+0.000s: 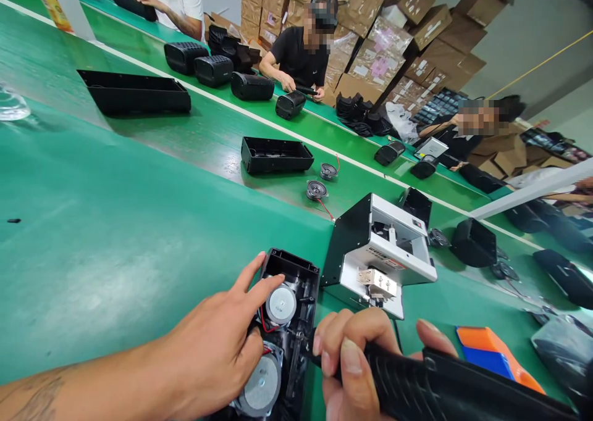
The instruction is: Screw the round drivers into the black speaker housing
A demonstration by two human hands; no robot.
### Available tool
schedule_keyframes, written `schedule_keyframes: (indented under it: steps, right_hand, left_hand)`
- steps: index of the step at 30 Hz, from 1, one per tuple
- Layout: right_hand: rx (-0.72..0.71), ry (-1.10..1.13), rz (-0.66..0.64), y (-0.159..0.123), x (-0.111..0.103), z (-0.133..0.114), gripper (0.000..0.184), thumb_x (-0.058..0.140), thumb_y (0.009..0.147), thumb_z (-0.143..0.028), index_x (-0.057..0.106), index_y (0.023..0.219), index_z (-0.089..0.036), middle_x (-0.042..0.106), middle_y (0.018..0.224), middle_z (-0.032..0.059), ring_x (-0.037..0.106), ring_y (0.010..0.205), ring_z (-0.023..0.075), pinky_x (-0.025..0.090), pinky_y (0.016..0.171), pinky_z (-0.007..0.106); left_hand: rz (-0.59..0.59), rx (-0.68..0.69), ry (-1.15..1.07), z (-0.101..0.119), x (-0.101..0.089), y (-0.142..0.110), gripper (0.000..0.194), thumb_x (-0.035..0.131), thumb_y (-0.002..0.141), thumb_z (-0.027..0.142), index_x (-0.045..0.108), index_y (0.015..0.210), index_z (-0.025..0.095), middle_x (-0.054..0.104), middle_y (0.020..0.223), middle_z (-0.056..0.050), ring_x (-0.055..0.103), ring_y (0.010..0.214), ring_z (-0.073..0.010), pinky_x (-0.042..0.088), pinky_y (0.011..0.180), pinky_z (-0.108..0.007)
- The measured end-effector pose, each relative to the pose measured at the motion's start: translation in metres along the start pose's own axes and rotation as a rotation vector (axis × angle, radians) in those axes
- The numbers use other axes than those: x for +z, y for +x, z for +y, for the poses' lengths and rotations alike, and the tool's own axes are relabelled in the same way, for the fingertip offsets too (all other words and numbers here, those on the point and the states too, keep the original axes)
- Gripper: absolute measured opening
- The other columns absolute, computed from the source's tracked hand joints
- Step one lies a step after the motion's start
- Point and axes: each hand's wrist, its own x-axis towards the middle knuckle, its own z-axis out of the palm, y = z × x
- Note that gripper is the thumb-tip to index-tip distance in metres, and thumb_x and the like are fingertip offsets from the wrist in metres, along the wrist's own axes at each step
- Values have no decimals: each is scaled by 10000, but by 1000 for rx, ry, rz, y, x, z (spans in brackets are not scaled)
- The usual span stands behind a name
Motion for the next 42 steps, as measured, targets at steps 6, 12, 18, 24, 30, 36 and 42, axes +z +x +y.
schedule_keyframes:
  steps: [6, 12, 18, 24, 30, 36, 42]
  right_hand:
    - [-15, 59, -35, 5, 3, -3, 486, 716, 1153, -178, 510, 1521, -421, 546, 803, -121, 472, 472, 116, 486, 479, 260]
    - [-24, 78, -119, 1, 4, -2, 488, 683, 1114, -68, 577, 1458, -397, 514, 833, -101, 492, 523, 131, 475, 496, 287]
    - [-41, -13, -72, -3, 11, 5, 470, 711, 1088, -117, 528, 1426, -387, 518, 823, -99, 534, 545, 154, 484, 501, 304]
    - [-54, -212, -86, 1, 18, 9, 332, 697, 1102, -242, 560, 1396, -314, 628, 880, -39, 645, 673, 204, 605, 599, 376]
    - [-102, -26, 118, 31, 16, -6, 569, 682, 1182, -281, 428, 1680, -392, 607, 865, -86, 581, 558, 143, 555, 540, 297]
    - [-307, -253, 223, 74, -43, -13, 636, 776, 1106, -146, 466, 1611, -376, 660, 879, -114, 622, 645, 154, 628, 676, 327]
    - [-252, -317, 224, 77, -54, -7, 532, 834, 1045, -180, 496, 1440, -294, 675, 836, -111, 626, 614, 171, 576, 638, 342]
  left_hand:
    - [10, -11, 11, 2, 0, 1, 803, 444, 1034, 120, 567, 1786, 372, 214, 2005, -49, 828, 1401, -346, 666, 1215, -507]
    - [-12, -17, 25, 5, -4, 1, 806, 441, 1041, 122, 551, 1799, 370, 223, 2002, -75, 832, 1391, -354, 672, 1186, -527]
    - [20, 15, -12, 3, -1, 2, 792, 418, 1053, 141, 537, 1809, 346, 213, 2006, -68, 844, 1355, -337, 668, 1184, -540]
    - [101, 105, -2, -39, 23, 8, 723, 354, 1148, 223, 475, 1836, 411, 321, 1990, -20, 703, 1578, -351, 673, 1227, -467]
    - [261, 109, -52, -60, 43, 14, 680, 306, 1200, 277, 453, 1841, 451, 499, 1888, -52, 637, 1640, -379, 675, 1221, -458]
    - [293, 97, -51, -53, 43, 11, 680, 260, 1223, 332, 343, 1863, 545, 376, 1958, 43, 728, 1547, -333, 741, 1058, -376]
    - [307, 59, -58, -44, 42, 6, 672, 244, 1236, 330, 373, 1861, 541, 397, 1949, 46, 770, 1484, -313, 734, 1063, -378]
